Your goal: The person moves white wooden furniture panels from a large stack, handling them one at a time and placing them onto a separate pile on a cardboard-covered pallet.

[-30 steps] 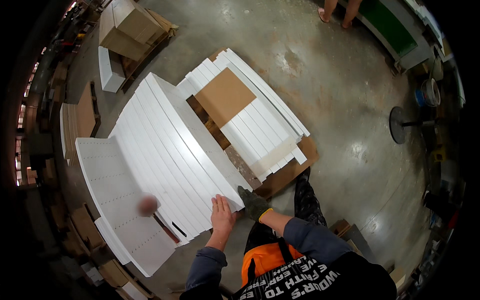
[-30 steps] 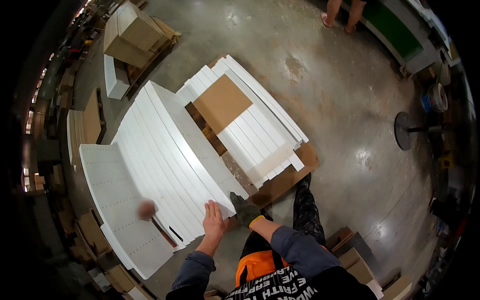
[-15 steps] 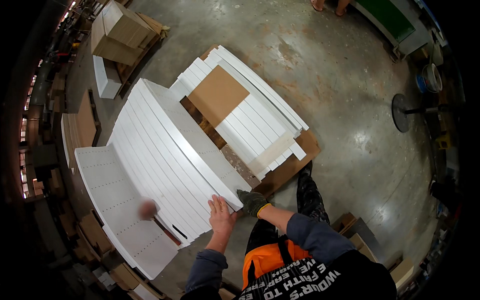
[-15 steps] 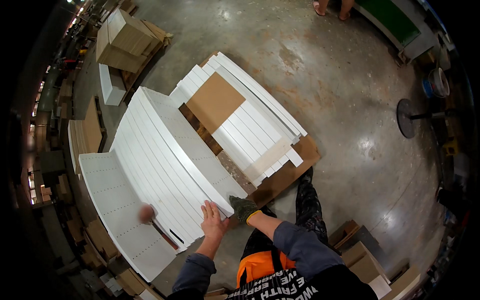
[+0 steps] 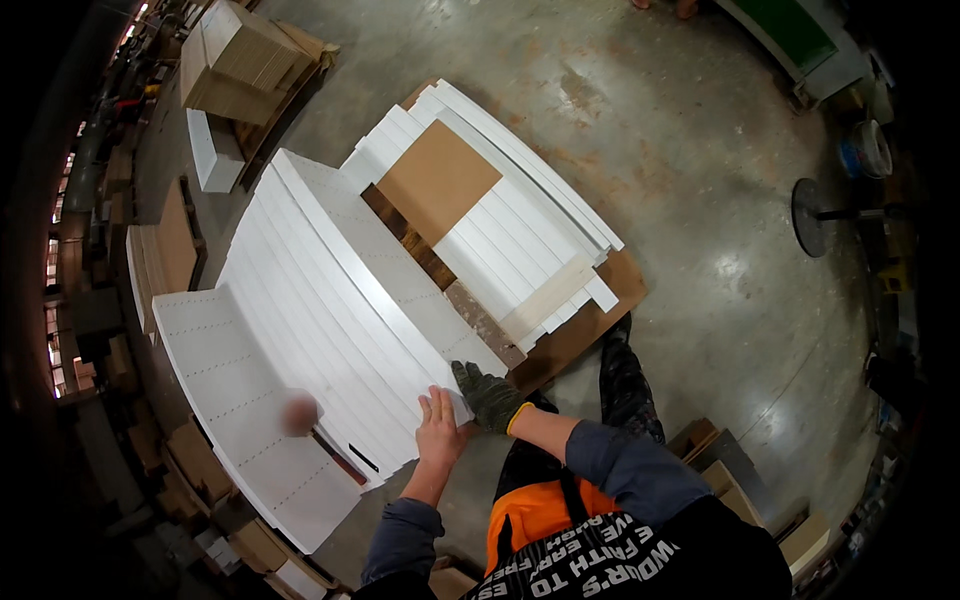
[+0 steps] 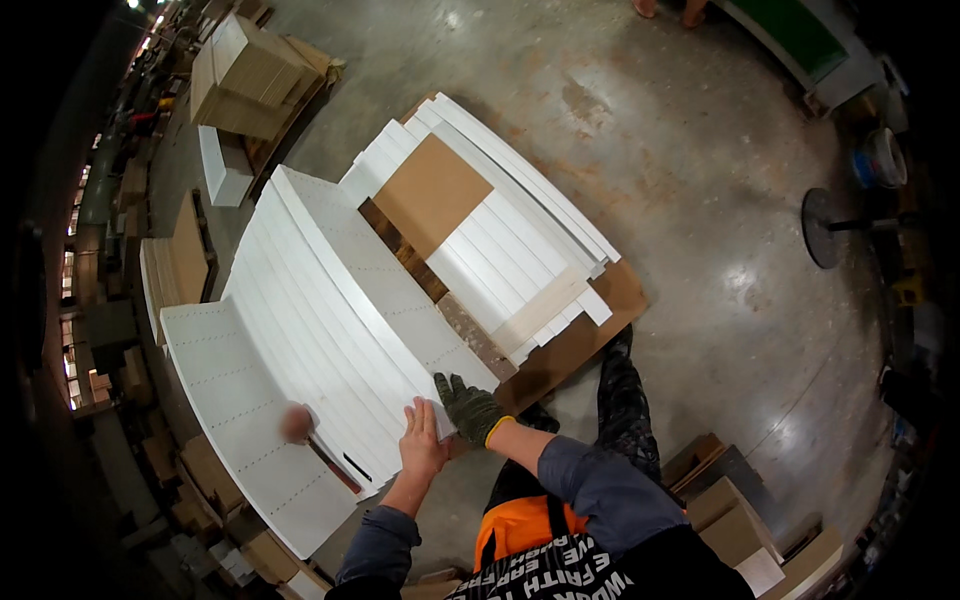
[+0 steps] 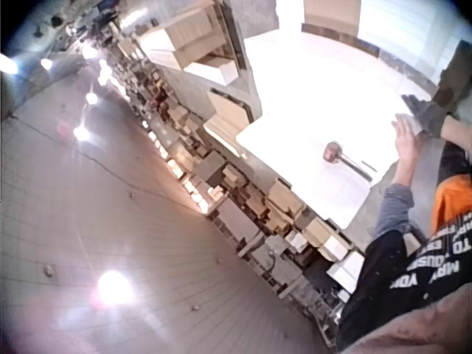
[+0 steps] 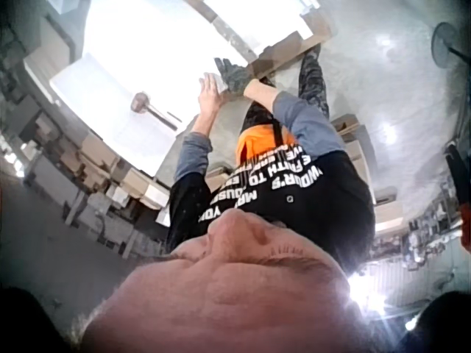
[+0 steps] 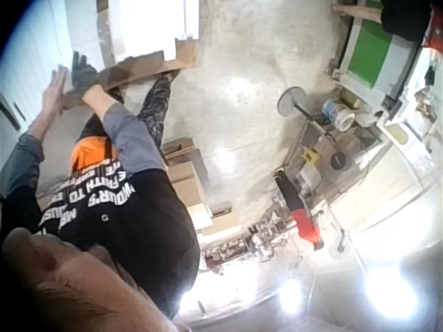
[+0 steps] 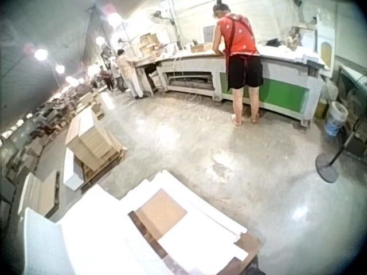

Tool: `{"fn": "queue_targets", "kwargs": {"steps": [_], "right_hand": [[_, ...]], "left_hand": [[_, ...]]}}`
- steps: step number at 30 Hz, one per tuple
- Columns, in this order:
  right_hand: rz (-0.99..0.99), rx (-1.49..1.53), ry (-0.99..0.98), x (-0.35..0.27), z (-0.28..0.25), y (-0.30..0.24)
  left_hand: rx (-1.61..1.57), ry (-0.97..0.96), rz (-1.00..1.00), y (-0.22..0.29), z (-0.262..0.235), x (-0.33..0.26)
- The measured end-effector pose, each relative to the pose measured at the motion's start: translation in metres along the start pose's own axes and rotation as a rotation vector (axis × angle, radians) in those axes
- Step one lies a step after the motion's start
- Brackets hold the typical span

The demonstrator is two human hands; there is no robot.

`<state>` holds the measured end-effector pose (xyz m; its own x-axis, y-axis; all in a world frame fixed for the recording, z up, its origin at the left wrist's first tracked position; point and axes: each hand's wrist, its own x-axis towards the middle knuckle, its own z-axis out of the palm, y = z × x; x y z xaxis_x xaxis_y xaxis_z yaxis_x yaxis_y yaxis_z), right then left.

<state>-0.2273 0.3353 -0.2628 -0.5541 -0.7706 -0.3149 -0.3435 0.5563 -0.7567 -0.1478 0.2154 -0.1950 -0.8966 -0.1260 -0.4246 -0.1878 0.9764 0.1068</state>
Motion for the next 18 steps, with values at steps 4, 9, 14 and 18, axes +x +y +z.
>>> {"fn": "queue_targets", "kwargs": {"steps": [4,9,14,18], "right_hand": [[-0.001,0.147,-0.041,-0.001,-0.008,0.006],[-0.033,0.225,0.004,0.005,-0.008,0.025],[0.045,0.244,-0.149,0.012,-0.032,0.017],[0.318,0.485,-0.132,0.026,-0.032,0.027]], "left_hand": [[-0.014,-0.020,0.035,-0.007,-0.004,-0.003],[-0.002,0.009,0.038,-0.006,0.005,0.001],[0.047,0.024,0.038,-0.009,0.010,-0.001],[0.082,0.001,0.027,-0.004,0.010,0.002]]}}
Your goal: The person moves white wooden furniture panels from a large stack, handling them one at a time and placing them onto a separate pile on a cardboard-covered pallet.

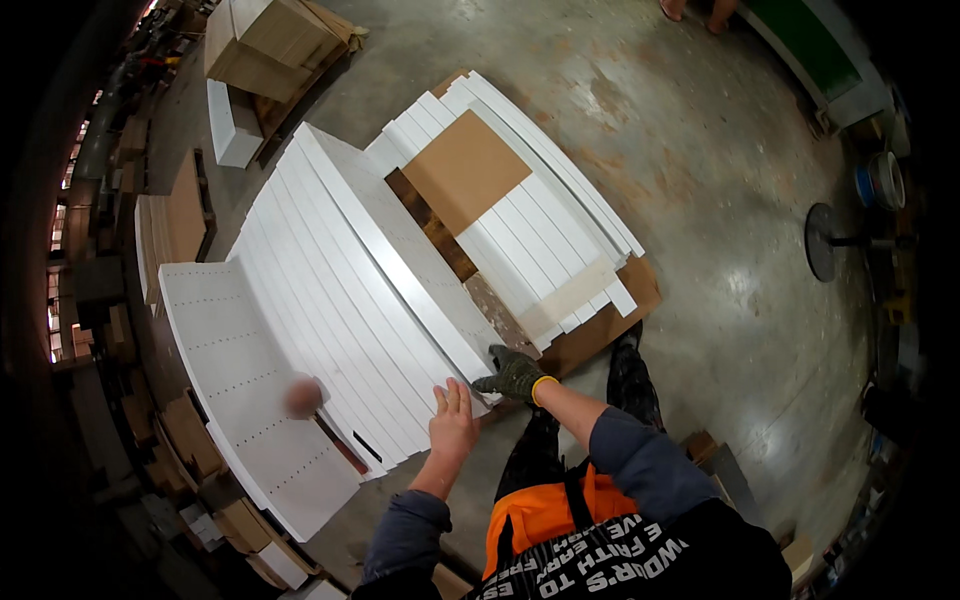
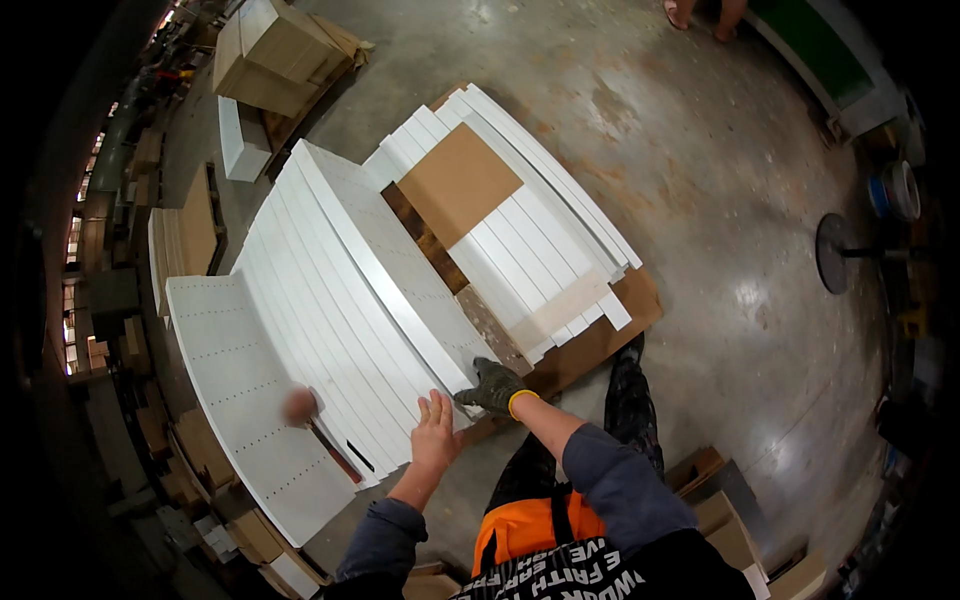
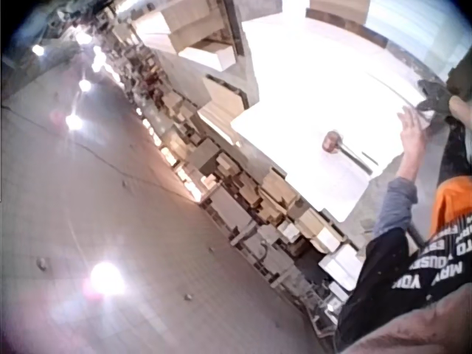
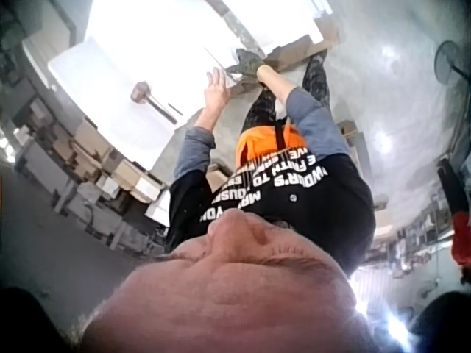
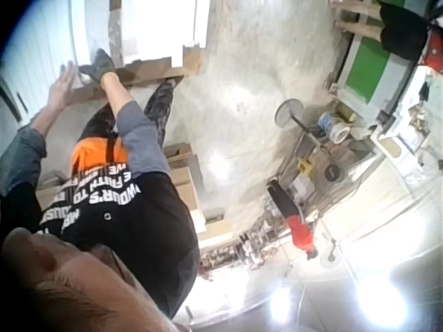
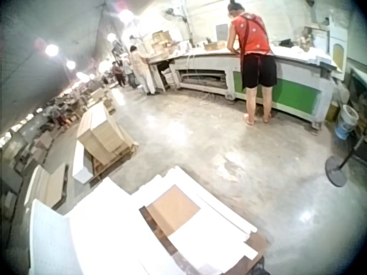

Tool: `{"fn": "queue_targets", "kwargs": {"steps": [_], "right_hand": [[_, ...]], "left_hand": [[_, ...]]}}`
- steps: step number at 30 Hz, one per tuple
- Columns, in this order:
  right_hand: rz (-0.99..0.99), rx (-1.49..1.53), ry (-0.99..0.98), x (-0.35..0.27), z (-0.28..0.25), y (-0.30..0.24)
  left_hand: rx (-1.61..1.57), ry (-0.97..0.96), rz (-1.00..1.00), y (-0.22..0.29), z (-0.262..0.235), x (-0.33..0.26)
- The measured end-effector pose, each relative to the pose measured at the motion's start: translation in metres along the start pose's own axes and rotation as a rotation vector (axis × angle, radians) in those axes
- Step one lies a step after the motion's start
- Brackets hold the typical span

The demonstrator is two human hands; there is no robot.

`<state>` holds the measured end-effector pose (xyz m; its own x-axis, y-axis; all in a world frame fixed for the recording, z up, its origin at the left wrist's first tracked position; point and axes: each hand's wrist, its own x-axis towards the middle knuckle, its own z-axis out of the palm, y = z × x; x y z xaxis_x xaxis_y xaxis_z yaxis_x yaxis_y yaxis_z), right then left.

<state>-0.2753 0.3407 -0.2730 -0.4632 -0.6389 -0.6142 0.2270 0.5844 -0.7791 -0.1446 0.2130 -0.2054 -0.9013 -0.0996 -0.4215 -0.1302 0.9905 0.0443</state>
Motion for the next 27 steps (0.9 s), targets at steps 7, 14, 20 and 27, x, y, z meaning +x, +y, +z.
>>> {"fn": "queue_targets", "kwargs": {"steps": [7,14,20,27], "right_hand": [[0.024,-0.049,-0.184,-0.012,-0.018,0.033],[0.061,0.285,0.003,-0.002,-0.004,0.014],[0.022,0.196,0.092,-0.011,-0.017,0.029],[-0.116,0.193,0.065,-0.023,-0.079,0.070]], "left_hand": [[0.003,-0.022,-0.017,0.002,-0.003,-0.003],[0.007,0.057,-0.006,0.004,0.002,-0.004],[-0.045,0.121,-0.031,0.010,0.001,-0.004],[-0.342,0.205,-0.158,0.033,-0.008,0.021]]}}
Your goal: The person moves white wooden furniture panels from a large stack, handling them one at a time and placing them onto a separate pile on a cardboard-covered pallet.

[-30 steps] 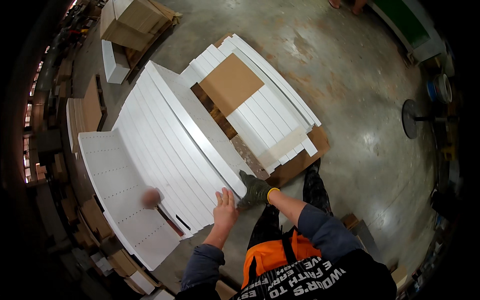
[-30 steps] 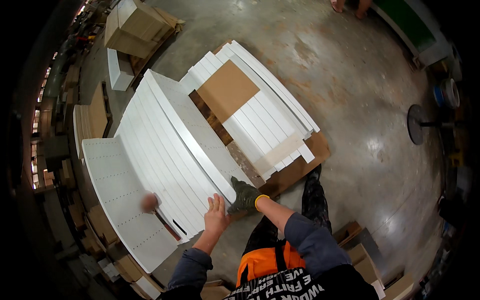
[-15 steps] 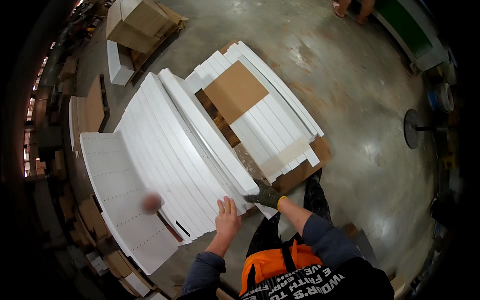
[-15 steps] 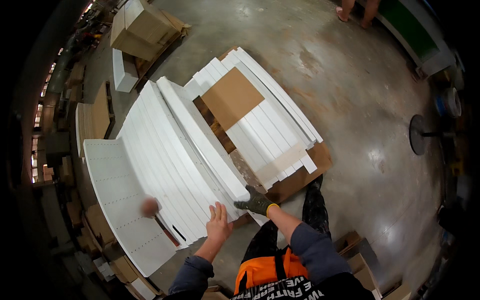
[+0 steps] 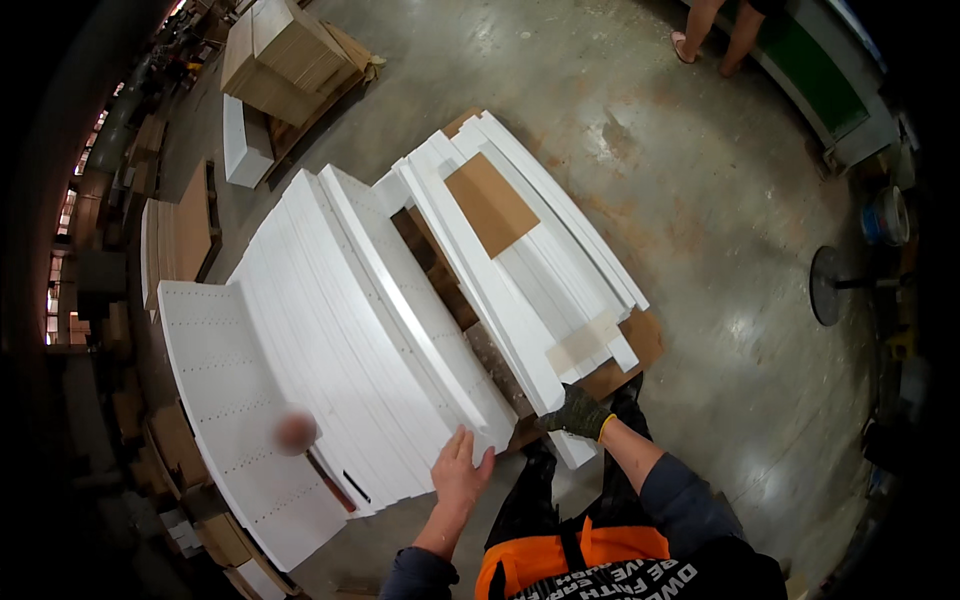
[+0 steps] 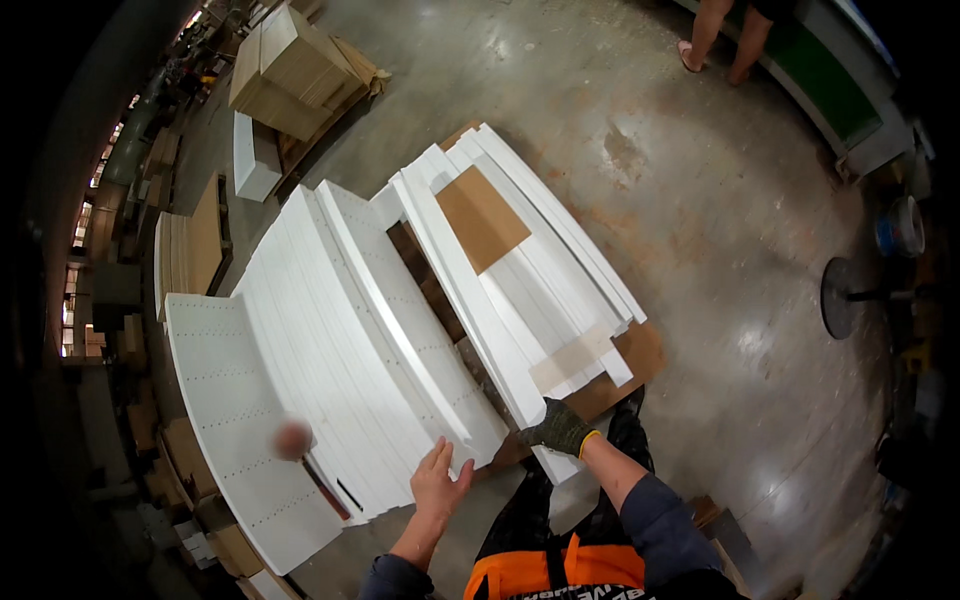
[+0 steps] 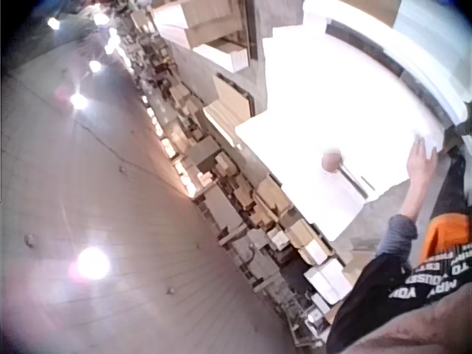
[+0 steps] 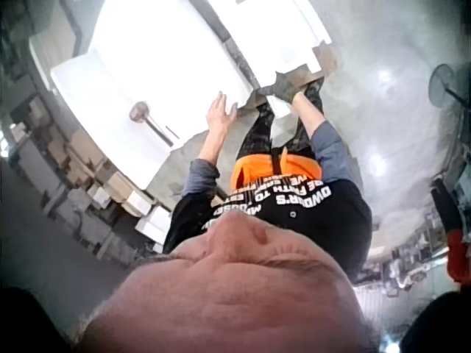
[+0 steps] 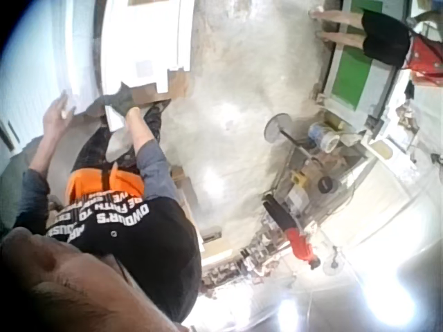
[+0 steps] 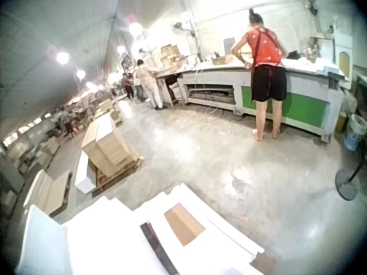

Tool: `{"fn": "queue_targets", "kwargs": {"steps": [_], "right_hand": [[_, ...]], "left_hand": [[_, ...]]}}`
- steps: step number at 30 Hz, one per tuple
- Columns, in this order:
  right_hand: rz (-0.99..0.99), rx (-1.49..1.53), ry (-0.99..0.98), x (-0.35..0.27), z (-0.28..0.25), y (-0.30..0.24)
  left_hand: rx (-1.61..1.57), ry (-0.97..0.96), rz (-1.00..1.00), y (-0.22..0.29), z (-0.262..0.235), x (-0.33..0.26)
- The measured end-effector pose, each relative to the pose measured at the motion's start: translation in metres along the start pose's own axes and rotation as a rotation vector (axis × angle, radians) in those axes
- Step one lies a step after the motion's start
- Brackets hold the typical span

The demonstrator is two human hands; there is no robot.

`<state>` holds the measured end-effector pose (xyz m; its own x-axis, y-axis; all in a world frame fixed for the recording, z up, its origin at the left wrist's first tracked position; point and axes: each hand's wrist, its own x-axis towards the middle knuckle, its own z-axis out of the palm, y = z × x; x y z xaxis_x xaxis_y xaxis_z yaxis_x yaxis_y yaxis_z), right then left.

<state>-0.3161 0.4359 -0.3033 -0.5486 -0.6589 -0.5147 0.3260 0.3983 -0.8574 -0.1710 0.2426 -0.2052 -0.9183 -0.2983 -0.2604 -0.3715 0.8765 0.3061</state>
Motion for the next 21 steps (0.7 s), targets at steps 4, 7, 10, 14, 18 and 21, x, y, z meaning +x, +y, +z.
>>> {"fn": "queue_targets", "kwargs": {"steps": [4,7,10,14,18,21], "right_hand": [[0.152,0.117,-0.108,0.021,-0.025,-0.026],[0.018,0.287,-0.078,0.037,-0.019,-0.013],[0.017,0.517,-0.184,0.048,-0.021,0.028],[0.100,0.446,-0.050,0.048,-0.035,0.046],[0.104,-0.171,0.303,0.029,-0.037,0.053],[0.090,-0.408,0.247,0.007,-0.030,0.068]], "left_hand": [[-0.639,-0.036,-0.557,0.066,0.009,0.077],[-0.862,-0.021,-0.641,0.076,0.047,0.158],[-0.609,-0.072,-0.712,0.087,0.076,0.200],[-0.308,-0.135,-0.804,0.122,0.077,0.212],[-0.110,-0.085,-0.767,0.105,0.134,0.203],[-0.279,-0.072,-0.788,0.087,0.182,0.195]]}}
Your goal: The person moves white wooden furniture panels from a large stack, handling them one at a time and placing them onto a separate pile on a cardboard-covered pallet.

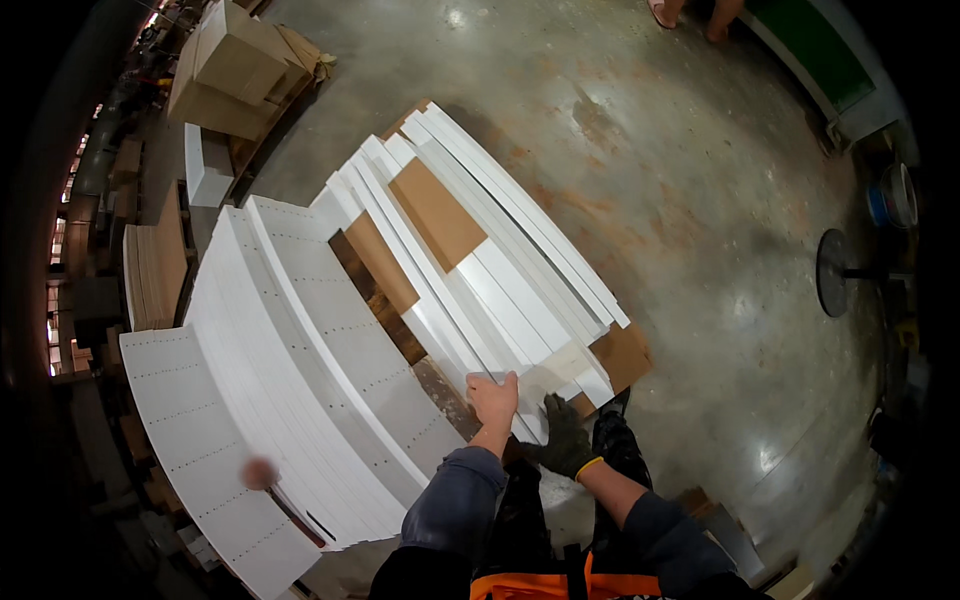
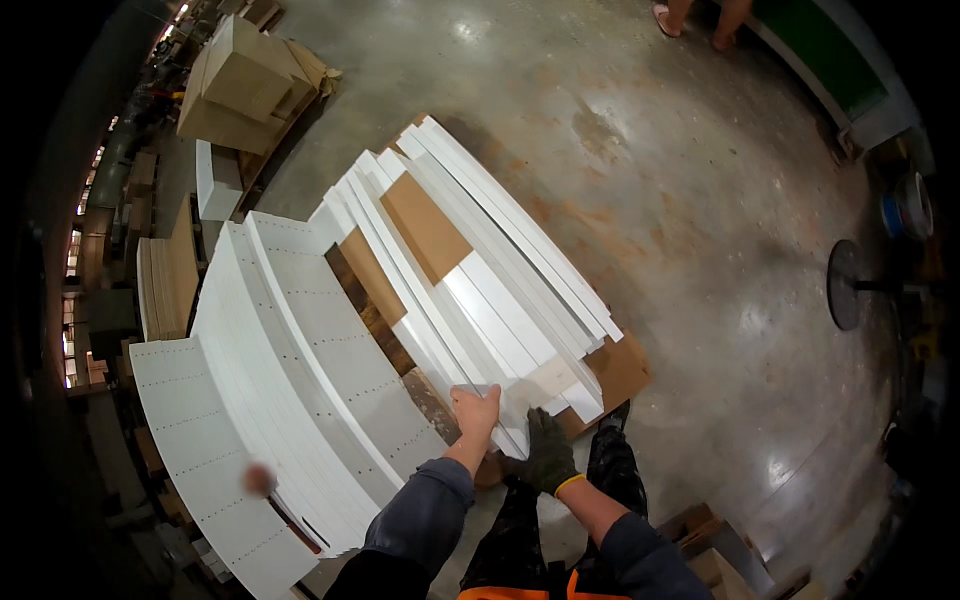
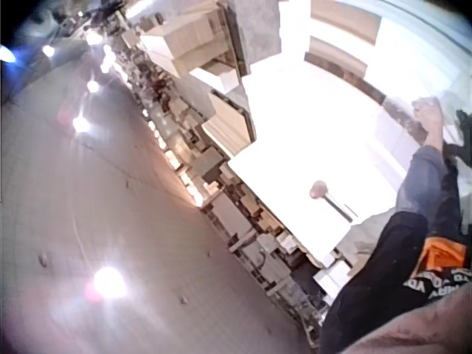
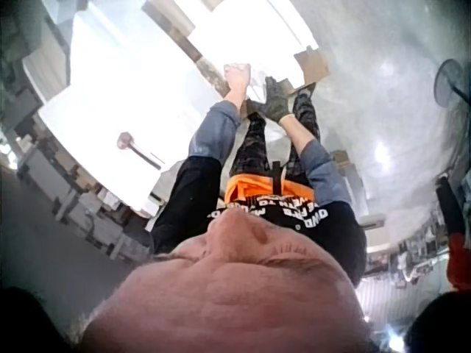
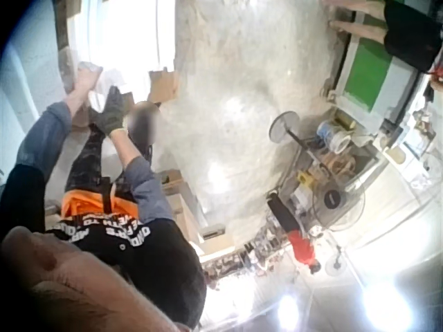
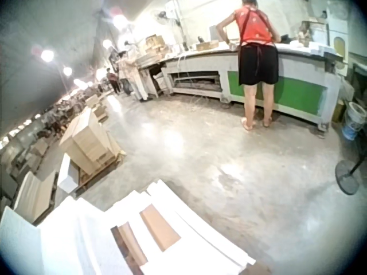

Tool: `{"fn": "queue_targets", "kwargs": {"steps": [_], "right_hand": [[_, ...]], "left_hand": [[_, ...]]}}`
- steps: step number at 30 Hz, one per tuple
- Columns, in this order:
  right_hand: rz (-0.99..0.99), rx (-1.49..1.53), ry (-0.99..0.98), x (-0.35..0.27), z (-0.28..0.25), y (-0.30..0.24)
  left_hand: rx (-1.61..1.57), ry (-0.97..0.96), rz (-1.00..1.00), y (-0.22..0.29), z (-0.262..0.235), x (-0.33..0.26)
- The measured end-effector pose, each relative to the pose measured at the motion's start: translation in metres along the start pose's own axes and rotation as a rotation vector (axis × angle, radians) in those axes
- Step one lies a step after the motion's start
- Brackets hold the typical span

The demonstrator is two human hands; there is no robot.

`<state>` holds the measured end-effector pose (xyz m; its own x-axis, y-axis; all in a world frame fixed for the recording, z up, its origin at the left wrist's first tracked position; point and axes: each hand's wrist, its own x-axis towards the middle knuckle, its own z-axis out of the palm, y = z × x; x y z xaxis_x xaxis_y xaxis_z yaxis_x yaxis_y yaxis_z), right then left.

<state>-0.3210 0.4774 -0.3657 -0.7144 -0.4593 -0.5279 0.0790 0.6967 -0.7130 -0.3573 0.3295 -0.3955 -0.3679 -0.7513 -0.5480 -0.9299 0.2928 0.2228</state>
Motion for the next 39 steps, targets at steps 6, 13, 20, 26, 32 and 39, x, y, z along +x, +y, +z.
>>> {"fn": "queue_targets", "kwargs": {"steps": [6,13,20,26,32,39], "right_hand": [[0.120,0.068,-0.104,-0.031,0.044,0.029],[0.042,0.055,0.089,-0.051,0.021,0.011],[0.400,0.438,-0.036,-0.040,0.028,0.026],[0.605,0.898,-0.054,-0.025,0.038,0.059],[0.280,1.163,-0.348,-0.052,-0.005,0.051],[0.144,0.680,-0.363,-0.137,-0.051,-0.073]], "left_hand": [[0.090,-0.068,-0.008,-0.006,0.010,0.008],[0.071,0.115,0.076,0.012,-0.018,-0.035],[0.075,0.135,0.111,-0.017,0.042,-0.016],[-0.068,0.013,0.107,-0.024,0.031,-0.011],[-0.951,-0.374,0.055,-0.005,-0.011,-0.048],[-1.183,-0.585,-0.026,-0.045,-0.114,-0.105]]}}
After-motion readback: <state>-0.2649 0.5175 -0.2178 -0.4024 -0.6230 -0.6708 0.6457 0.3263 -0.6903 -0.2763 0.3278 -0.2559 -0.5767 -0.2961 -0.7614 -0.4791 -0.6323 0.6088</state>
